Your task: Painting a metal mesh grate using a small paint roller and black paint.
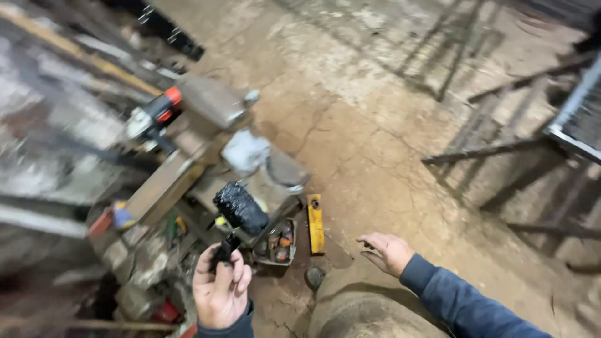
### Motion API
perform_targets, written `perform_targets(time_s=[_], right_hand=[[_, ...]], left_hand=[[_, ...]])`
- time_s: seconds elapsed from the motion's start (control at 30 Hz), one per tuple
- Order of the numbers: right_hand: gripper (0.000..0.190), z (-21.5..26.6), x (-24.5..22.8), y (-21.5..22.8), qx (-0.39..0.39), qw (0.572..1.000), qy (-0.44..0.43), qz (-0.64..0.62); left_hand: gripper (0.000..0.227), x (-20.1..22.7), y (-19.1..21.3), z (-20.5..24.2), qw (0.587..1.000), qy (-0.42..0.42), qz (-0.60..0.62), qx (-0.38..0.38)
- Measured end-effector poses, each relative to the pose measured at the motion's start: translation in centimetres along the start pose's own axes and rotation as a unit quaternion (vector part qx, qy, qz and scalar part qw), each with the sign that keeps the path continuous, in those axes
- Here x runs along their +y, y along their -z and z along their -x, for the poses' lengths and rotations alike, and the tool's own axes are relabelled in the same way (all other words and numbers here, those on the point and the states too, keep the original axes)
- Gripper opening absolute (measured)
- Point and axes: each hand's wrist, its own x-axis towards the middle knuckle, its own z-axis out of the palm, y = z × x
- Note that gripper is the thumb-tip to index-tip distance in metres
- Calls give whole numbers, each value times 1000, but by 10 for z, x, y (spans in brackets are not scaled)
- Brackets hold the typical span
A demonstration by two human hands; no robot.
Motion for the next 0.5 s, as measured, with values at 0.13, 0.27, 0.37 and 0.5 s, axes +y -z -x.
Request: perform_targets(time_s=[0.13,0.27,0.37,0.5], right_hand=[[35,78,69,13,-49,990,-135,-1],[35,205,151,17,-42,969,-242,0],[34,306,186,31,-70,935,-341,63],[36,425,202,50,-37,890,-453,40]], left_hand=[[35,-44,-19,-9,998,44,-4,-48],[34,-112,-79,-20,992,111,-7,-65],[31,-174,-138,-15,982,174,4,-73],[31,-273,-210,-20,958,262,-5,-118]])
